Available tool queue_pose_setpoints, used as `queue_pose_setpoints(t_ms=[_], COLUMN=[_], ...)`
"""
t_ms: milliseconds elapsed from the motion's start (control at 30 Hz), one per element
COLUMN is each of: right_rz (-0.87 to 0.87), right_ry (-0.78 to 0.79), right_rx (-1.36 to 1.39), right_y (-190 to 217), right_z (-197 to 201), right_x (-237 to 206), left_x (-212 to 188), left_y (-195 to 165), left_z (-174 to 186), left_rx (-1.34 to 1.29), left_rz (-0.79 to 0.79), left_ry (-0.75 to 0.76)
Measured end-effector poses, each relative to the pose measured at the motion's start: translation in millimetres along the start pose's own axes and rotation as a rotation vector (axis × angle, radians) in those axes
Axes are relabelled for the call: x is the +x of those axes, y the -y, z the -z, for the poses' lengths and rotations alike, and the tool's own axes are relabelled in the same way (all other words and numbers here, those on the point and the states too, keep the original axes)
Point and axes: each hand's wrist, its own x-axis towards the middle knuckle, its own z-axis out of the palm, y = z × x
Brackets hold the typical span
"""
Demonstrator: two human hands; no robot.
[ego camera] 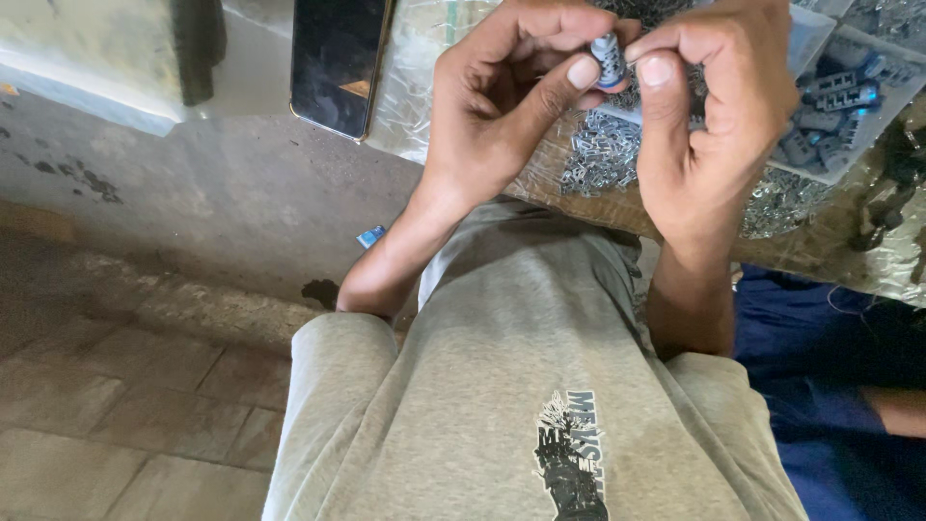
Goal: The person sits at a workbench and assembles small blue and gray plastic connector components by hand, fitting pieces together one at a time and placing finished units on the bench or into a compartment tray. A phone on the bench plays a video during part of the episode.
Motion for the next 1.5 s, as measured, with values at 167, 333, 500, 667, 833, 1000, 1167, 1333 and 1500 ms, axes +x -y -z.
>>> queue_pose_setpoints(t_ms=[167, 333, 500, 667, 833, 1000, 1167, 1333, 1500], right_rz=[0.044, 0.008, 0.02, 0.036, 0.062, 0.046, 0.22, 0.103, 0.135], right_ry=[-0.051, -0.064, -0.066, -0.011, 0.044, 0.036, 0.119, 0.157, 0.09], right_rx=[-0.03, 0.012, 0.043, 0.118, -0.013, -0.028, -0.604, -0.549, -0.56], right_y=[2, 3, -5, -10, -1, -9, -16, -25, -21], right_z=[-4, -6, -5, 1, 7, 8, 2, 1, 0], right_x=[2, 1, 0, 2, 6, 21, 6, -4, -1], left_x=[-7, -9, -7, -6, -8, -7, -8, -11, -11], left_y=[-3, -11, -13, -8, -4, -5, -8, -10, -6], left_z=[-4, -8, -11, -7, -3, 7, 12, 11, 5], left_rx=[0.07, 0.131, 0.272, 0.095, 0.086, 0.005, -0.021, 0.075, 0.064], left_rz=[0.024, 0.009, -0.042, 0.004, 0.01, 0.047, 0.045, 0.064, 0.055], left_ry=[-0.035, -0.045, -0.049, -0.014, -0.005, 0.025, -0.054, -0.059, -0.022])
